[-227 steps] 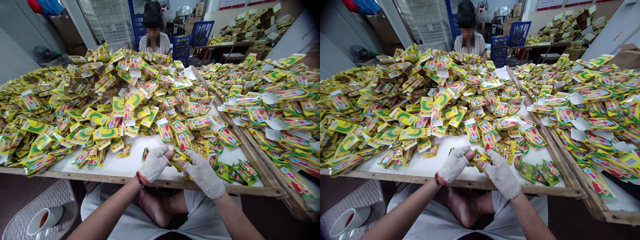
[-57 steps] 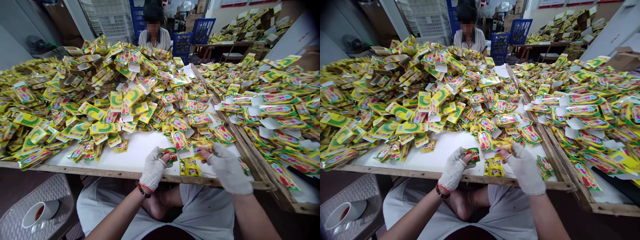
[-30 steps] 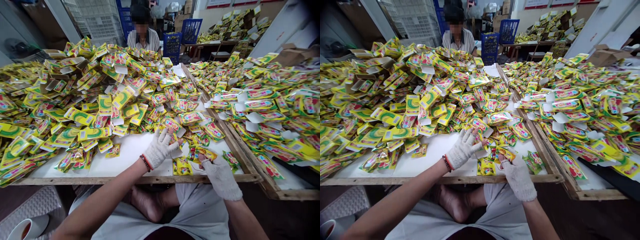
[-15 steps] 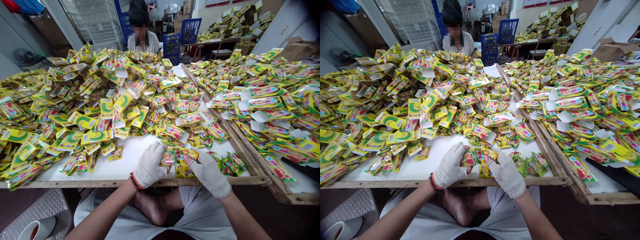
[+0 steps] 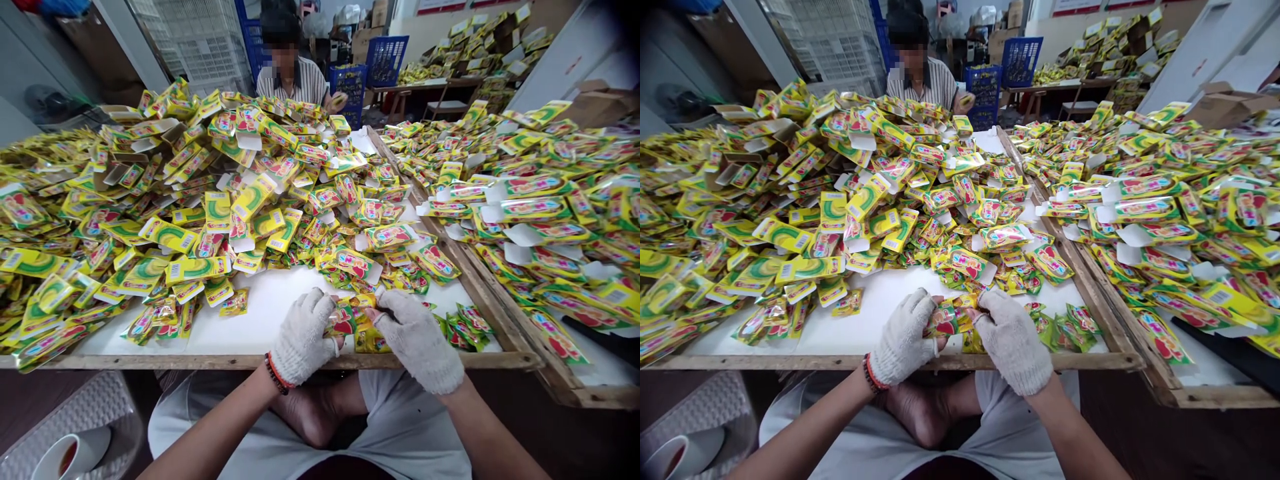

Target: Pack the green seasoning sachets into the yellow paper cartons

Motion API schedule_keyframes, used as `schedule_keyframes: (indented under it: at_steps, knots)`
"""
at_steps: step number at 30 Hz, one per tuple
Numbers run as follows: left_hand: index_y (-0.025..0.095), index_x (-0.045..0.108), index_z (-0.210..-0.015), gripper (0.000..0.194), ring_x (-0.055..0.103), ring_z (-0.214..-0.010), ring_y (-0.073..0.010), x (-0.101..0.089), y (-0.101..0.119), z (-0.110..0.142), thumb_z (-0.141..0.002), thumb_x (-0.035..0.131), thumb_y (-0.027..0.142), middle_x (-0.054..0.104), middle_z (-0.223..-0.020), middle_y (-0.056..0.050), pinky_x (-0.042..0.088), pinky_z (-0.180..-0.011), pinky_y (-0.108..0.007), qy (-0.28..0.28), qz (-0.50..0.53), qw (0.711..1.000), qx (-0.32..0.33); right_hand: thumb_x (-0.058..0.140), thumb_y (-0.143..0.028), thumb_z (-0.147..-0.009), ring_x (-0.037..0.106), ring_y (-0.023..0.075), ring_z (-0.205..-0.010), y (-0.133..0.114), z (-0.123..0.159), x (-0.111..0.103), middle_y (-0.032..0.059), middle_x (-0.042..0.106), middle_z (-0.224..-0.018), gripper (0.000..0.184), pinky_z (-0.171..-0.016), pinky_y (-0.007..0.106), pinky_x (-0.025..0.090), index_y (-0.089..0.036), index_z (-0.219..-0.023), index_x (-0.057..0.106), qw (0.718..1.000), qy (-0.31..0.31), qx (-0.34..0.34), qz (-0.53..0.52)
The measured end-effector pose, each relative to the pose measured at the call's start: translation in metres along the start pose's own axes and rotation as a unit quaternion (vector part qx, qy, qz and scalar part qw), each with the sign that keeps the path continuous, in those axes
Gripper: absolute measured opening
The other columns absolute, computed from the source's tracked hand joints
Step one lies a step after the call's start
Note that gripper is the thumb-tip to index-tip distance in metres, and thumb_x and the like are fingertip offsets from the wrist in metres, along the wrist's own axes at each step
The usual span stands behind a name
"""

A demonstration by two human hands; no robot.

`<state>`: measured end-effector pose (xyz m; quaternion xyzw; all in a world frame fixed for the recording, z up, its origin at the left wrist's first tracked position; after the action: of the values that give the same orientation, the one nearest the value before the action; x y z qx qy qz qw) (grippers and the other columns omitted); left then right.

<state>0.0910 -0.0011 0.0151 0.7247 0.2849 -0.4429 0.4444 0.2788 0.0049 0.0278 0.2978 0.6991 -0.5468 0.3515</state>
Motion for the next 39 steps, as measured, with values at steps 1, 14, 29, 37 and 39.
schedule_keyframes:
  at_steps: [1, 14, 29, 37, 39]
  knots:
    - [0.021, 0.047, -0.120, 0.058, 0.050, -0.096, -0.0258, 0.000, 0.001, 0.001, -0.066, 0.068, 0.028, 0.052, -0.108, -0.007, 0.045, -0.082, -0.040, -0.003, -0.001, 1.000, 0.005, 0.047, -0.026, -0.088, 0.058, 0.0187, -0.077, -0.001, 0.000, 0.001, 0.0050, 0.065, -0.080, 0.018, -0.073, 0.029, 0.044, -0.021, -0.078, 0.061, 1.000, -0.007, -0.012, 0.002]
    - [0.019, 0.052, -0.117, 0.052, 0.051, -0.096, -0.0270, 0.004, 0.002, 0.008, -0.068, 0.067, 0.024, 0.054, -0.108, -0.009, 0.045, -0.083, -0.041, -0.004, 0.008, 1.000, -0.020, 0.047, -0.041, -0.088, 0.045, 0.0105, -0.037, -0.013, 0.015, 0.010, -0.0048, 0.054, -0.040, 0.030, -0.041, 0.021, 0.035, -0.018, -0.090, 0.066, 0.913, -0.251, 0.078, -0.313]
    - [0.017, 0.060, -0.099, 0.032, 0.060, -0.080, -0.0175, -0.005, -0.014, -0.005, -0.084, 0.056, 0.045, 0.066, -0.090, -0.003, 0.046, -0.067, -0.025, -0.105, 0.341, 0.928, -0.106, 0.058, -0.033, -0.082, 0.056, 0.0156, -0.069, 0.017, 0.004, -0.004, 0.0015, 0.062, -0.071, 0.021, -0.069, 0.028, 0.045, -0.020, -0.066, 0.061, 0.984, -0.056, 0.005, -0.172]
    - [0.018, 0.055, -0.116, 0.030, 0.055, -0.103, -0.0229, 0.006, -0.047, -0.093, -0.086, 0.049, 0.021, 0.058, -0.113, -0.010, 0.044, -0.089, -0.034, 0.081, -0.035, 0.995, -0.044, 0.037, -0.030, -0.090, 0.060, 0.0143, -0.078, 0.081, -0.003, -0.112, 0.0130, 0.059, -0.116, 0.028, -0.067, 0.034, 0.045, -0.026, -0.104, 0.062, 0.818, 0.345, 0.103, -0.449]
    - [0.019, 0.050, -0.124, 0.043, 0.054, -0.106, -0.0261, 0.013, -0.051, -0.108, -0.081, 0.055, 0.020, 0.057, -0.117, -0.011, 0.044, -0.087, -0.035, 0.055, -0.112, 0.990, -0.064, 0.048, -0.031, -0.087, 0.060, 0.0146, -0.072, 0.074, -0.004, -0.106, 0.0130, 0.062, -0.108, 0.021, -0.065, 0.034, 0.046, -0.025, -0.101, 0.062, 0.821, 0.304, 0.110, -0.471]
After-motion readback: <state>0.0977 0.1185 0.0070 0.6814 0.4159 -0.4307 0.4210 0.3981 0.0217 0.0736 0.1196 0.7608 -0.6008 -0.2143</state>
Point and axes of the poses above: each hand's wrist, its own z-axis away from the middle knuckle, its own x-axis out of the palm, y = z × x, the point moved 1 cm from there along -z, towards the middle knuckle
